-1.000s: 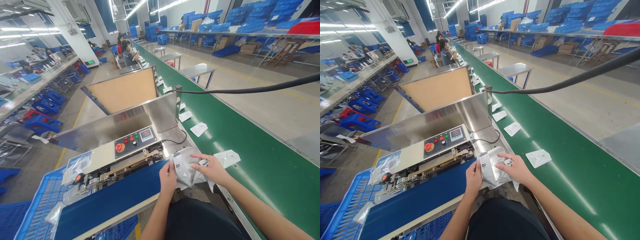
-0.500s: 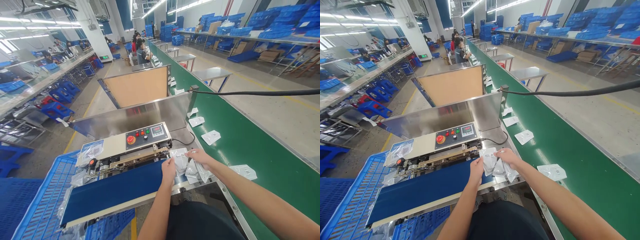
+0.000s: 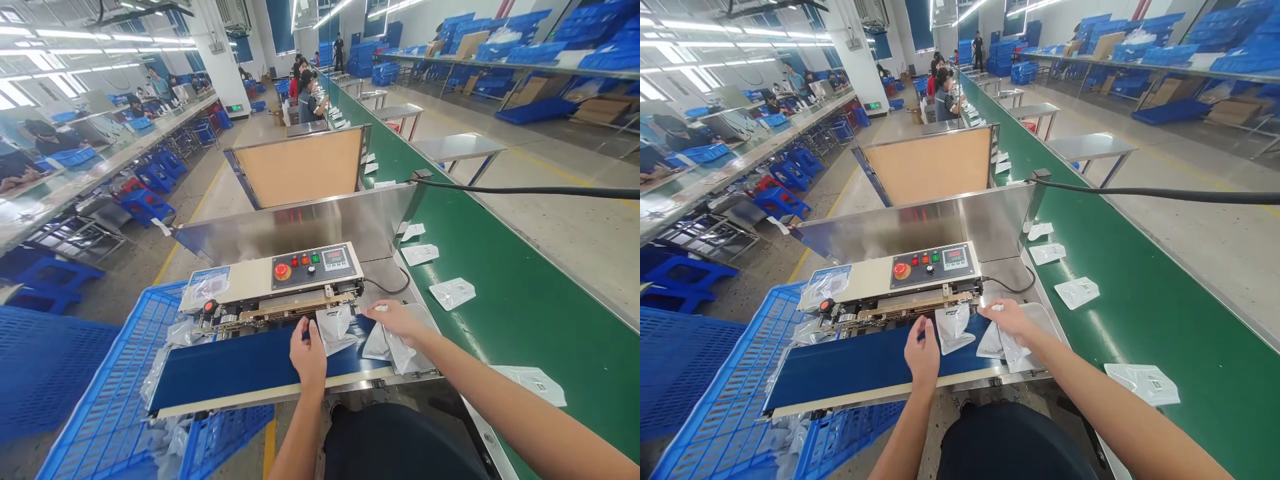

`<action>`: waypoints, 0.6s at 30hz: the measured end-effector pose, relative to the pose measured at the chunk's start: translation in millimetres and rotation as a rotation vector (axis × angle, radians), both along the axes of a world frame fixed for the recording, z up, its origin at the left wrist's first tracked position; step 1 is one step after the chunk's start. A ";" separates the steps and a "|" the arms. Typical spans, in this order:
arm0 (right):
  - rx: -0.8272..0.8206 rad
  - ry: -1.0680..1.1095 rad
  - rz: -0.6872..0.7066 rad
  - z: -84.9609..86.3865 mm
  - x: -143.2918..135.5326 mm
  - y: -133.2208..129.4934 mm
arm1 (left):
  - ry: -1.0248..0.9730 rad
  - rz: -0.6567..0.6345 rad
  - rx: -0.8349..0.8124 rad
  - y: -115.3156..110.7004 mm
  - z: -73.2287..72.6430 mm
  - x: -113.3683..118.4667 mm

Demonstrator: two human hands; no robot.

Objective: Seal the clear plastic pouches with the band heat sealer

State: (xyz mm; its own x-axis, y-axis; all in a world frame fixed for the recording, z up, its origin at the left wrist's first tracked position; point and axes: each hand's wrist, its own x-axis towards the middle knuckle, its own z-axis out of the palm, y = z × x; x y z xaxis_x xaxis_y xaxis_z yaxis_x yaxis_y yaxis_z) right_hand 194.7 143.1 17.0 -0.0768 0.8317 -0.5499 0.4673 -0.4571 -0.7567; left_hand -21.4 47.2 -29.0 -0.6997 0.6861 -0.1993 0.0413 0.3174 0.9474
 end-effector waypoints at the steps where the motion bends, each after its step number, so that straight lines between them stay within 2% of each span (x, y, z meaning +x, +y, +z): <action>1: 0.002 0.035 0.003 2.1 0.8 -5.9 | 0.058 -0.013 0.031 -7.6 5.5 4.2; 2: 0.006 0.085 0.004 5.0 0.9 -11.2 | 0.066 -0.096 0.066 -13.3 11.1 11.6; 3: 0.022 0.131 0.002 8.5 0.6 -15.6 | 0.027 -0.237 0.103 -16.6 16.4 21.4; 5: 0.071 0.179 -0.014 16.7 0.9 -20.0 | -0.113 -0.533 0.157 -16.0 23.8 42.4; 6: 0.091 0.179 -0.025 20.5 3.0 -19.9 | -0.175 -0.615 0.169 -12.7 25.4 51.0; 7: 0.104 0.165 -0.035 23.5 7.1 -18.8 | -0.221 -0.642 0.176 -8.3 25.4 57.4; 9: 0.122 0.135 -0.048 25.9 20.5 -15.7 | -0.269 -0.591 0.178 1.4 21.3 63.3; 13: 0.147 0.223 -0.070 16.7 45.6 -21.8 | -0.261 -0.534 0.182 12.7 7.3 66.6; 16: 0.102 0.257 -0.178 8.0 44.4 -36.6 | -0.233 -0.540 0.140 13.2 3.5 76.4; 18: 0.088 0.227 -0.216 6.9 39.4 -44.5 | -0.206 -0.607 0.127 12.3 6.1 82.9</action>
State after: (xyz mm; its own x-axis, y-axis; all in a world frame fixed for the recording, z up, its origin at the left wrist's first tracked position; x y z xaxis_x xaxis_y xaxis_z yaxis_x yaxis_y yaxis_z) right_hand 234.1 98.6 23.9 -0.0057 0.8857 -0.4643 0.1817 -0.4556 -0.8714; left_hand 61.5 59.5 -22.9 -0.1367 0.9743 -0.1791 -0.0086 0.1796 0.9837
